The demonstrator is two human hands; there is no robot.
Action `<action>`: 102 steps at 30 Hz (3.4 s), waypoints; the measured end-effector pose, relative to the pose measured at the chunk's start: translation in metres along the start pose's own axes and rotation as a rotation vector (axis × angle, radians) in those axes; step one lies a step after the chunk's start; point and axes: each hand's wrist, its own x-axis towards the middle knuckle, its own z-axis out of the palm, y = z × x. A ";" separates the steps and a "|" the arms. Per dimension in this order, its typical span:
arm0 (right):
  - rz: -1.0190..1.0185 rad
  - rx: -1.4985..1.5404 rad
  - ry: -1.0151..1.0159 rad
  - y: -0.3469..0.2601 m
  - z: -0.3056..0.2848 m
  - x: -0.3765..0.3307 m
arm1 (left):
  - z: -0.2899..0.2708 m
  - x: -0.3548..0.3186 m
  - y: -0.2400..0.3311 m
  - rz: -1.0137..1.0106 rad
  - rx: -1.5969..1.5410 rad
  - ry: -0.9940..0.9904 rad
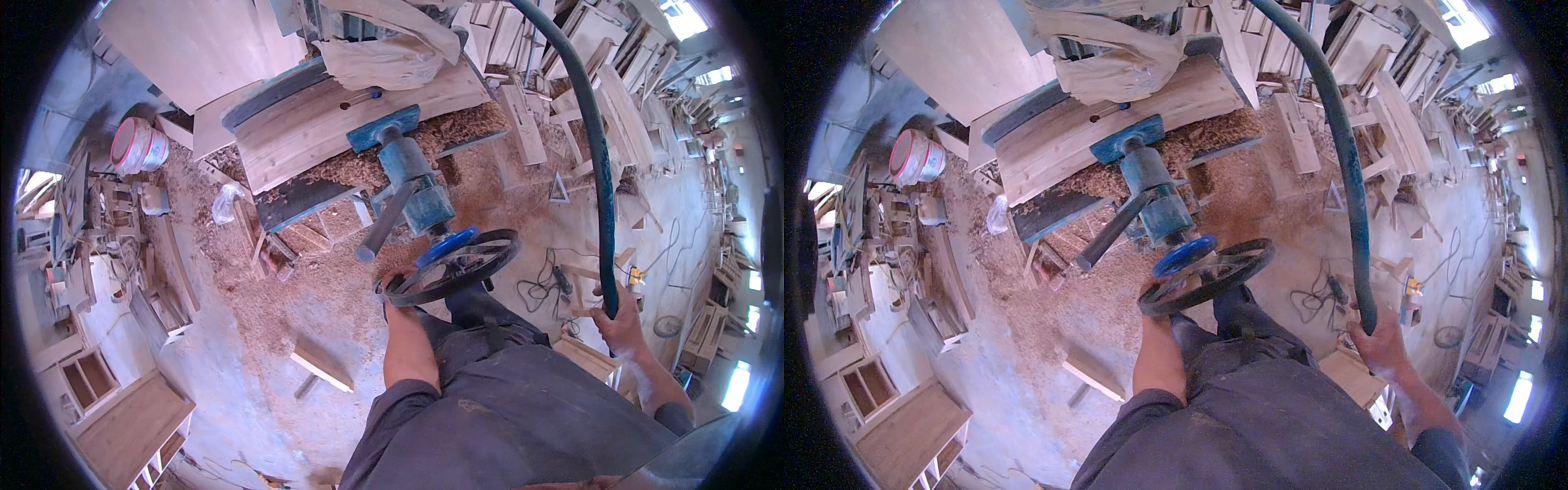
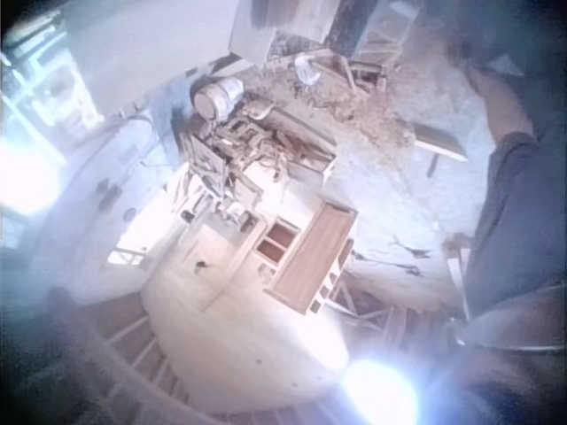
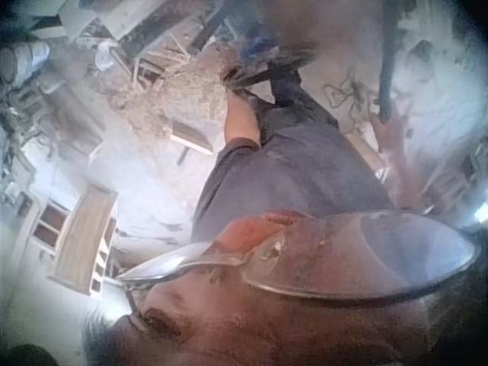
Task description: The person operates a woodworking machine by turning a wheel to adjust the cutting head while feeding a wooden plank through the machine. The person then removes the processed plank and places it on a nearby workbench before repeating the process with another plank.
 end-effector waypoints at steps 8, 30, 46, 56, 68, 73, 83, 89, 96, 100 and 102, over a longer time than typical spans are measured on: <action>0.256 0.216 -0.136 -0.033 0.003 -0.007 | 0.048 -0.071 -0.047 0.497 0.450 0.143; 0.023 0.068 -0.001 -0.006 0.028 -0.003 | 0.053 -0.075 -0.064 0.626 0.587 0.172; 0.015 0.121 -0.027 0.011 0.030 0.007 | 0.043 -0.061 -0.046 0.609 0.660 0.221; 0.083 0.038 -0.103 -0.016 0.045 0.001 | 0.096 -0.102 -0.185 1.196 0.910 0.448; -0.018 0.065 0.035 0.014 0.047 0.015 | 0.049 -0.063 -0.050 0.408 0.414 0.094; 0.123 0.104 -0.065 0.017 0.032 0.020 | 0.016 -0.023 -0.031 0.395 0.538 0.088; 0.037 0.110 -0.027 0.000 0.048 0.009 | 0.071 -0.093 -0.108 0.812 0.637 0.204; -0.107 0.062 0.026 0.006 0.070 0.006 | 0.107 -0.110 -0.204 1.189 0.803 0.429; -0.084 0.073 -0.002 0.029 0.074 0.019 | 0.062 -0.090 -0.095 0.927 0.679 0.222; -0.014 0.061 -0.013 0.029 0.061 0.023 | 0.053 -0.066 -0.060 0.585 0.492 0.225; -0.001 0.086 -0.010 0.025 0.052 0.023 | 0.039 -0.036 -0.058 0.596 0.608 0.205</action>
